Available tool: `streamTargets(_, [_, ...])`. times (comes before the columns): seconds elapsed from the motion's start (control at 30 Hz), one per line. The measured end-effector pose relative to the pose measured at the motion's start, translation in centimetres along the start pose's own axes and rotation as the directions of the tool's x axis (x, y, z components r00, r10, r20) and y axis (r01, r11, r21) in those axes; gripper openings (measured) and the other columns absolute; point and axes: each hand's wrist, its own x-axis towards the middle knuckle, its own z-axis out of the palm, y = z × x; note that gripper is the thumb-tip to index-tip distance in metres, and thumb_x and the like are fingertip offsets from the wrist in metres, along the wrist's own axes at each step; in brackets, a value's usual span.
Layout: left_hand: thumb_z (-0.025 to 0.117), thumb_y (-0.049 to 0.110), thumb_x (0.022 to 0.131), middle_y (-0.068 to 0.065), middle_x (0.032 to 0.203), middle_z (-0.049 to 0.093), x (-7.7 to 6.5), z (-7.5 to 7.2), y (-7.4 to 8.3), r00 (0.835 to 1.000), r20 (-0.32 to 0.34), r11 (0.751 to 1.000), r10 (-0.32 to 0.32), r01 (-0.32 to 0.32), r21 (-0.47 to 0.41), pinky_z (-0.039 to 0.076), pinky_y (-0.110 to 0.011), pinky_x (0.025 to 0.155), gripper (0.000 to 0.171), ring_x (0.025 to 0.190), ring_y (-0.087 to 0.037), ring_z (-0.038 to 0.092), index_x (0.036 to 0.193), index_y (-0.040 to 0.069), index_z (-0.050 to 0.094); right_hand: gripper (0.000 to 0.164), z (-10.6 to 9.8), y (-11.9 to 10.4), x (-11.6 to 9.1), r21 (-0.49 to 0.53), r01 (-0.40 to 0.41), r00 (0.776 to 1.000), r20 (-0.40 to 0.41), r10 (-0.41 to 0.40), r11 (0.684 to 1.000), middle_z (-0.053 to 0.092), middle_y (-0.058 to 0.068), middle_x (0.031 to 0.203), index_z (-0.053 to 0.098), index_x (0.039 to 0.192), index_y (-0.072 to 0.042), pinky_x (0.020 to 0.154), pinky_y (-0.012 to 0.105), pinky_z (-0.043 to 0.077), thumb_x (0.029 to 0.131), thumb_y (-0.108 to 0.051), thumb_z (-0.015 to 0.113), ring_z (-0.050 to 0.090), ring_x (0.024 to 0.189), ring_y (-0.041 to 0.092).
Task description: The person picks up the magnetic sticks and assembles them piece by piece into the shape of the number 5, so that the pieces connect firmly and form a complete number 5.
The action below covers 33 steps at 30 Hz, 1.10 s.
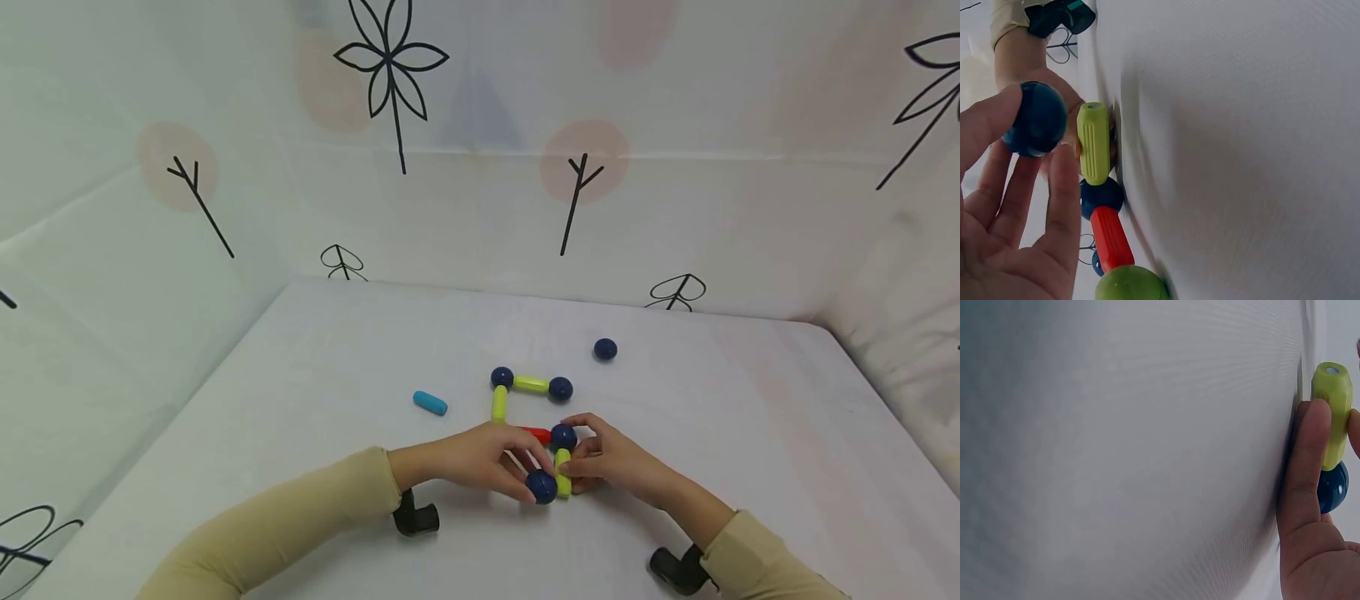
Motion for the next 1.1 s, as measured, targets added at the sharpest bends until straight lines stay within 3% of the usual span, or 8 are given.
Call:
streamTargets(0.27, [0.076,0.0,0.086,0.003,0.11,0.063,0.8,0.7,0.0,0.997,0.077,0.999,-0.02,0.016,0.046,0.051,-0.014,0.082,0.034,0.091,0.004,0.061,0.119,0.002,0.068,0.066,0.0,-0.1,0.0,0.021,-0.007,1.0,0.008,0.007,1.0,0.063,0.01,0.093,0.021,0.146,0.005,0.077,0.03,0.057,0.1,-0.019,0.061,0.065,0.082,0.025])
streamTargets(0.7, [0.076,-0.001,0.086,0.0,0.11,0.065,1.8,1.3,-0.2,0.992,0.124,0.992,-0.001,-0.014,0.122,0.05,-0.012,0.081,0.033,0.092,0.004,0.059,0.119,0.001,0.068,0.058,-0.3,0.2,0.2,0.086,0.004,0.999,0.036,-0.007,0.996,0.066,0.011,0.094,0.021,0.146,0.005,0.075,0.029,0.057,0.104,-0.018,0.053,0.067,0.079,0.026])
streamTargets(0.9, [0.076,0.004,0.087,0.003,0.104,0.066,2.4,1.6,-0.3,0.992,0.123,0.981,0.0,-0.024,0.193,0.048,-0.01,0.081,0.031,0.088,0.005,0.056,0.118,0.003,0.069,0.057,-0.2,0.1,0.2,0.089,0.0,0.999,0.036,-0.003,0.996,0.066,0.011,0.094,0.02,0.146,0.005,0.076,0.029,0.057,0.104,-0.017,0.052,0.067,0.078,0.026])
streamTargets(1.1, [0.077,0.01,0.089,0.008,0.094,0.06,2.7,2.0,0.1,0.995,0.081,0.972,-0.052,0.032,0.232,0.048,-0.009,0.075,0.03,0.078,0.003,0.056,0.118,0.006,0.069,0.055,-0.2,0.0,0.1,0.104,0.014,0.999,0.041,-0.018,0.994,0.066,0.012,0.096,0.021,0.146,0.006,0.077,0.031,0.058,0.104,-0.014,0.05,0.068,0.079,0.026])
